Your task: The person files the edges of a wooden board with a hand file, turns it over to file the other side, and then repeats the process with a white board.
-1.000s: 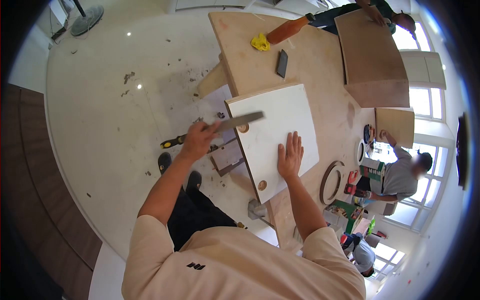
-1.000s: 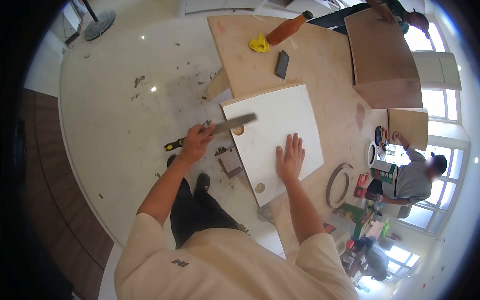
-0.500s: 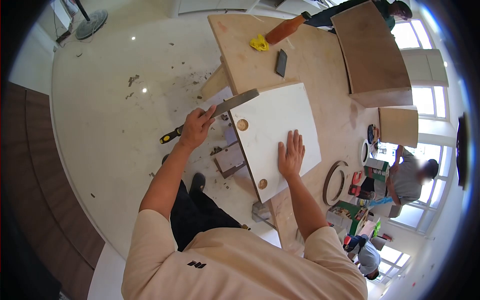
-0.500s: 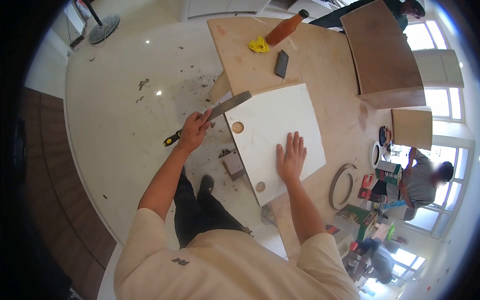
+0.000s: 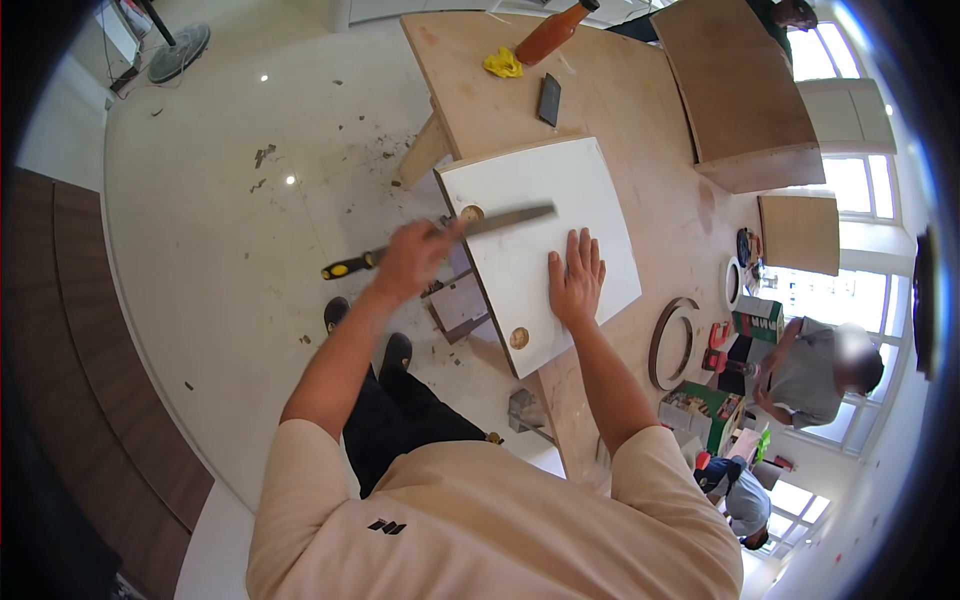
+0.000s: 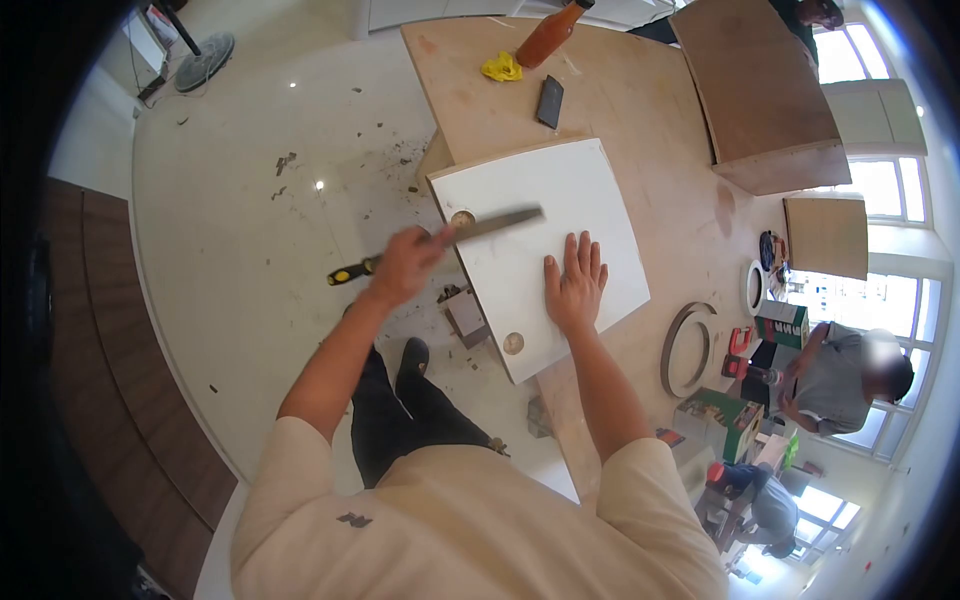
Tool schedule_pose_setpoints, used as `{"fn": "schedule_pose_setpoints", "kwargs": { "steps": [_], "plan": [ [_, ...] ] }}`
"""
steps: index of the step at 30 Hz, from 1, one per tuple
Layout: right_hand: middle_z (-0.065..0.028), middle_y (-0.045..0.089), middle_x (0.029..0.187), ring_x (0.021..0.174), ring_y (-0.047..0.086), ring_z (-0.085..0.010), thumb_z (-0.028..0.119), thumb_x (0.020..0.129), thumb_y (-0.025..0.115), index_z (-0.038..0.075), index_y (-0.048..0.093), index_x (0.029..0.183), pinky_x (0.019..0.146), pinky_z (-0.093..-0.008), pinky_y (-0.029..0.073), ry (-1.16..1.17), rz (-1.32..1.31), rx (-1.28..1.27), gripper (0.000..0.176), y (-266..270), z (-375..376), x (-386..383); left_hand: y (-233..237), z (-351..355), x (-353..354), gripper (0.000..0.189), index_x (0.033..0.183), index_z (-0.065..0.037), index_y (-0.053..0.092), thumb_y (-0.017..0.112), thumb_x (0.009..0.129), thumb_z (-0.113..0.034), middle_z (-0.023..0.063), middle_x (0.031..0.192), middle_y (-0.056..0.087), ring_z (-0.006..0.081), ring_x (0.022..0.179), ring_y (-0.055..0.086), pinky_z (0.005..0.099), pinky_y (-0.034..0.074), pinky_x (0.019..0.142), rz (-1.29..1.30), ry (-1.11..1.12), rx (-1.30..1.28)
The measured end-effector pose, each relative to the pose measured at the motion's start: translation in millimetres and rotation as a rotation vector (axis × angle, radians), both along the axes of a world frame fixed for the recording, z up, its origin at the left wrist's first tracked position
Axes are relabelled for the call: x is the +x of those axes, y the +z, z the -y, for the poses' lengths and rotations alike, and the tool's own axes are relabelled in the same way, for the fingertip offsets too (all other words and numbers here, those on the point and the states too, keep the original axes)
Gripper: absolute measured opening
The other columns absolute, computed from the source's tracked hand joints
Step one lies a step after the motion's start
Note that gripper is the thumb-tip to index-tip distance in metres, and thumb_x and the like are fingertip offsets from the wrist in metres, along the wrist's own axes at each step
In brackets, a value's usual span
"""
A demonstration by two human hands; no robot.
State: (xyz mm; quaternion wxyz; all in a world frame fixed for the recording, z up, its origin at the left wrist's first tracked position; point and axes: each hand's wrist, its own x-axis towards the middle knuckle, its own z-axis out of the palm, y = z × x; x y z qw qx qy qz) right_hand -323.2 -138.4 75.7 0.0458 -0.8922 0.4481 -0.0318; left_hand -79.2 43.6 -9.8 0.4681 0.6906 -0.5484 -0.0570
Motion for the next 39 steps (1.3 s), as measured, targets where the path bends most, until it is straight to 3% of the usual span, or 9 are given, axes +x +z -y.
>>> {"fn": "schedule_pose_setpoints", "kwargs": {
  "steps": [5, 8, 14, 20, 23, 26, 32, 36, 39],
  "plan": [
    [-0.0117, 0.029, 0.163, 0.152, 0.021, -0.0340, 0.050, 0.102, 0.041, 0.013, 0.038, 0.154, 0.122, -0.0526, 0.014, 0.000, 0.019, -0.008, 0.063, -3, 4, 0, -19, -31, -41, 0.056, 0.141, -0.026, 0.058, 0.067, 0.088, -0.010, 0.0112, 0.080, 0.053, 0.0318, 0.071, 0.055, 0.0433, 0.048, 0.068, 0.047, 0.010, -0.073],
    [-0.0118, 0.029, 0.163, 0.152, 0.021, -0.0344, 0.052, 0.101, 0.043, 0.014, 0.039, 0.154, 0.122, -0.0535, 0.014, -0.015, 0.041, 0.004, 0.065, -6, 3, -4, -31, -45, -23, 0.056, 0.140, -0.027, 0.059, 0.067, 0.087, -0.010, 0.0109, 0.084, 0.054, 0.0308, 0.076, 0.055, 0.0449, 0.047, 0.073, -0.272, 0.140, 0.050],
    [-0.0161, 0.027, 0.163, 0.152, 0.018, -0.0385, 0.053, 0.098, 0.052, 0.012, 0.038, 0.154, 0.121, -0.0554, 0.015, 0.053, 0.047, 0.095, 0.070, -9, 18, -21, 14, -31, -95, 0.054, 0.139, -0.025, 0.060, 0.069, 0.087, -0.014, 0.0101, 0.083, 0.053, 0.0298, 0.076, 0.055, 0.0440, 0.045, 0.073, -0.018, -0.112, -0.015],
    [-0.0255, 0.013, 0.164, 0.151, 0.010, -0.0480, 0.061, 0.090, 0.061, 0.005, 0.025, 0.157, 0.120, -0.0597, 0.017, -0.057, -0.085, 0.251, 0.095, 3, 33, -88, -20, -75, -62, 0.053, 0.139, -0.028, 0.060, 0.069, 0.088, -0.016, 0.0080, 0.084, 0.053, 0.0279, 0.080, 0.056, 0.0418, 0.045, 0.073, -0.111, 0.140, 0.159],
    [-0.0267, 0.013, 0.164, 0.150, 0.008, -0.0500, 0.061, 0.089, 0.062, 0.006, 0.025, 0.158, 0.119, -0.0617, 0.017, -0.071, -0.087, 0.279, 0.096, 4, 35, -87, -11, -55, -107, 0.056, 0.139, -0.027, 0.060, 0.071, 0.086, -0.012, 0.0076, 0.082, 0.053, 0.0279, 0.079, 0.055, 0.0417, 0.045, 0.073, 0.018, 0.012, 0.094],
    [-0.0264, 0.013, 0.164, 0.150, 0.010, -0.0504, 0.061, 0.086, 0.066, 0.006, 0.022, 0.158, 0.120, -0.0566, 0.021, -0.023, -0.179, 0.363, 0.101, 23, 42, -88, 17, -52, -152, 0.058, 0.136, -0.026, 0.063, 0.072, 0.082, -0.009, 0.0078, 0.081, 0.053, 0.0286, 0.079, 0.055, 0.0419, 0.045, 0.073, -0.087, -0.109, -0.033],
    [-0.0248, 0.013, 0.164, 0.150, 0.012, -0.0493, 0.061, 0.083, 0.069, 0.009, 0.020, 0.159, 0.119, -0.0518, 0.027, -0.010, -0.250, 0.392, 0.105, 26, 46, -89, -9, -86, -154, 0.050, 0.132, -0.025, 0.066, 0.071, 0.084, -0.013, 0.0074, 0.086, 0.053, 0.0287, 0.081, 0.057, 0.0432, 0.044, 0.074, -0.191, 0.028, 0.160],
    [-0.0238, 0.012, 0.165, 0.150, 0.011, -0.0487, 0.061, 0.082, 0.070, 0.010, 0.020, 0.160, 0.119, -0.0516, 0.027, -0.012, -0.250, 0.398, 0.105, 29, 46, -87, 17, -72, -206, 0.056, 0.137, -0.026, 0.063, 0.071, 0.083, -0.012, 0.0078, 0.086, 0.055, 0.0284, 0.081, 0.056, 0.0418, 0.044, 0.074, -0.128, -0.098, 0.003],
    [-0.0237, 0.011, 0.165, 0.150, 0.011, -0.0484, 0.061, 0.082, 0.070, 0.010, 0.020, 0.160, 0.120, -0.0514, 0.027, -0.018, -0.249, 0.409, 0.106, 30, 46, -86, 1, -89, -203, 0.059, 0.140, -0.026, 0.059, 0.070, 0.084, -0.011, 0.0076, 0.087, 0.055, 0.0282, 0.082, 0.057, 0.0420, 0.044, 0.076, -0.030, -0.058, 0.093]
  ]
}}
